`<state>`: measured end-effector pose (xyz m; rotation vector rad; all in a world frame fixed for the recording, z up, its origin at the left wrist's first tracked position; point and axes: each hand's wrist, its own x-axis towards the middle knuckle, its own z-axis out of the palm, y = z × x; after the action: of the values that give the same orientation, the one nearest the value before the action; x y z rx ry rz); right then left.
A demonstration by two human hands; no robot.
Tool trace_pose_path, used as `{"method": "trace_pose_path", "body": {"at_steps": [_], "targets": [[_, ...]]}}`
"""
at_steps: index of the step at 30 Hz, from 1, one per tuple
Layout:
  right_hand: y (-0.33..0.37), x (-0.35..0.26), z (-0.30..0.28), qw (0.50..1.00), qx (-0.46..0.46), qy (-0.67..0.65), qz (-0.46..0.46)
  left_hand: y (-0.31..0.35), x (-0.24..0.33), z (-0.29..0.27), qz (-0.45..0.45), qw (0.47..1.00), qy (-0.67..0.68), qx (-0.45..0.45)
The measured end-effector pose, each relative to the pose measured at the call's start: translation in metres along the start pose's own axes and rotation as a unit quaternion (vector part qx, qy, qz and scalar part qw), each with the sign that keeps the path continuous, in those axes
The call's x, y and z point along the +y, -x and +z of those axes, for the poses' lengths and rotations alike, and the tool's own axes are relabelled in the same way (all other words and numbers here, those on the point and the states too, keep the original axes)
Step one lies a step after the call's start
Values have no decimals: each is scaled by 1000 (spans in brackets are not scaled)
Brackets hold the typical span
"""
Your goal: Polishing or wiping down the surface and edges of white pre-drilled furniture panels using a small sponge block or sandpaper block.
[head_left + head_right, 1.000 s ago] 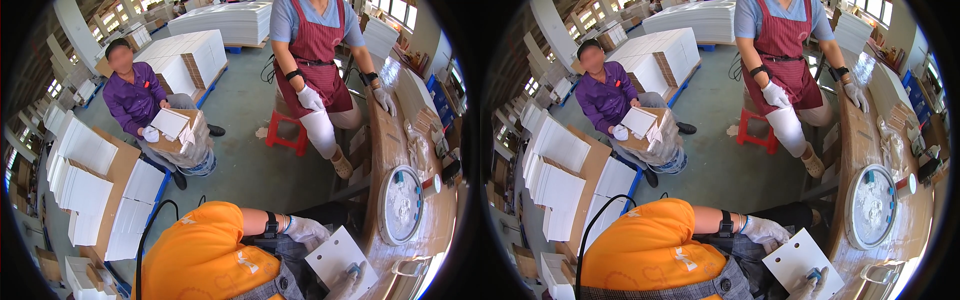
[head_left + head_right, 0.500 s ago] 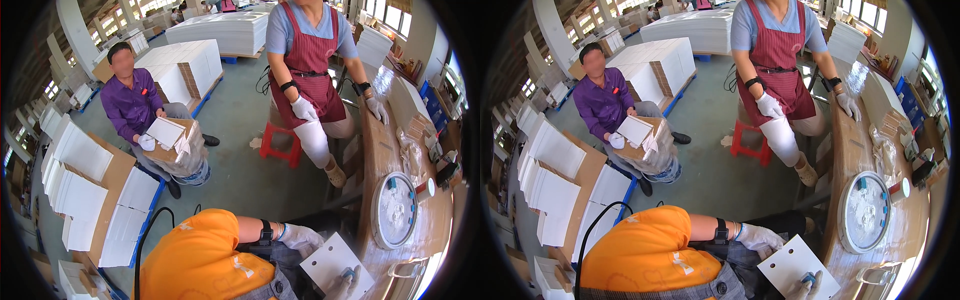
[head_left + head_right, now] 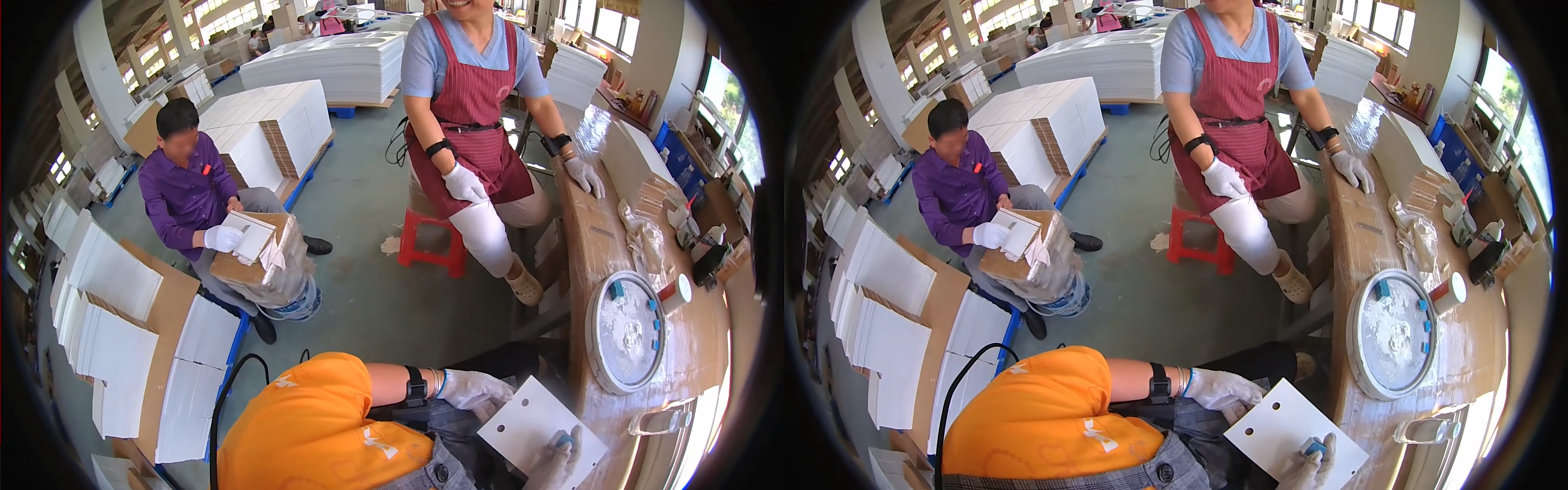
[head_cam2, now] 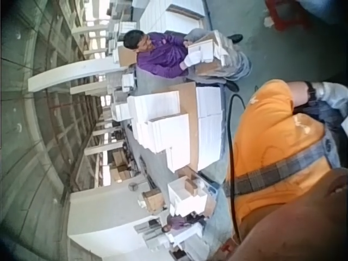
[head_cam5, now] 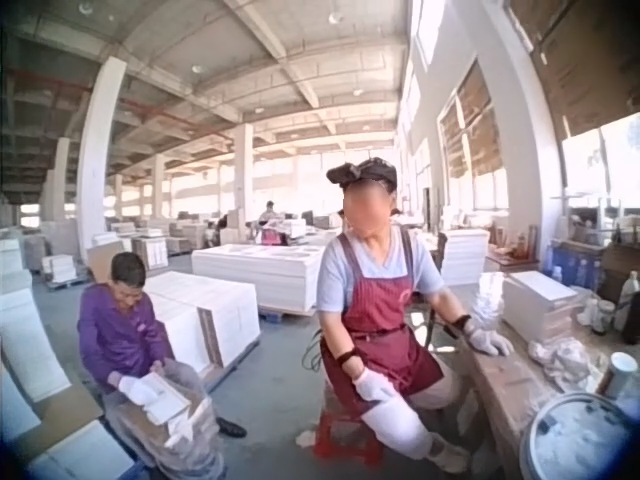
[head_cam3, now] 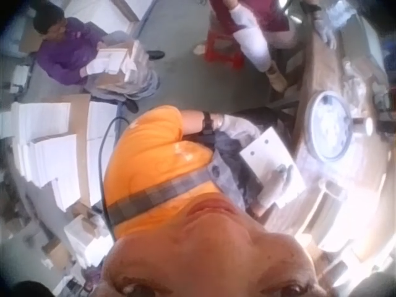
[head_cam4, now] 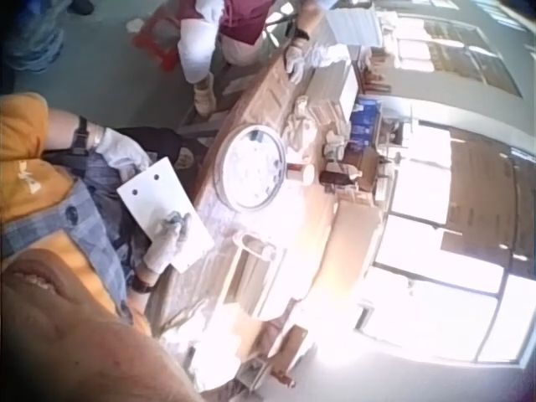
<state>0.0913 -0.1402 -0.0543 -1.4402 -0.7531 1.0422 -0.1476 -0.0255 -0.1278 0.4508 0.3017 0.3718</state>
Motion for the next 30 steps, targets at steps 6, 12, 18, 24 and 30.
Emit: {"method": "trace_pose_path", "body": {"at_steps": [6, 12, 18, 24, 30], "targets": [[10, 0, -13, 999, -1, -36, -10, -5, -2, -1, -25, 1000, 6, 5], [38, -13, -4, 994, 54, 17, -97, -15, -14, 4, -65, 997, -45, 5], [64, -24, -2, 995, 74, 10, -69, -24, -26, 28, -79, 994, -51, 52], [88, -39, -12, 984, 141, 15, -110, -20, 6, 89, -13, 992, -109, 62], [115, -40, -8, 905, 126, 270, -303, -19, 12, 120, 71, 982, -164, 57]]}}
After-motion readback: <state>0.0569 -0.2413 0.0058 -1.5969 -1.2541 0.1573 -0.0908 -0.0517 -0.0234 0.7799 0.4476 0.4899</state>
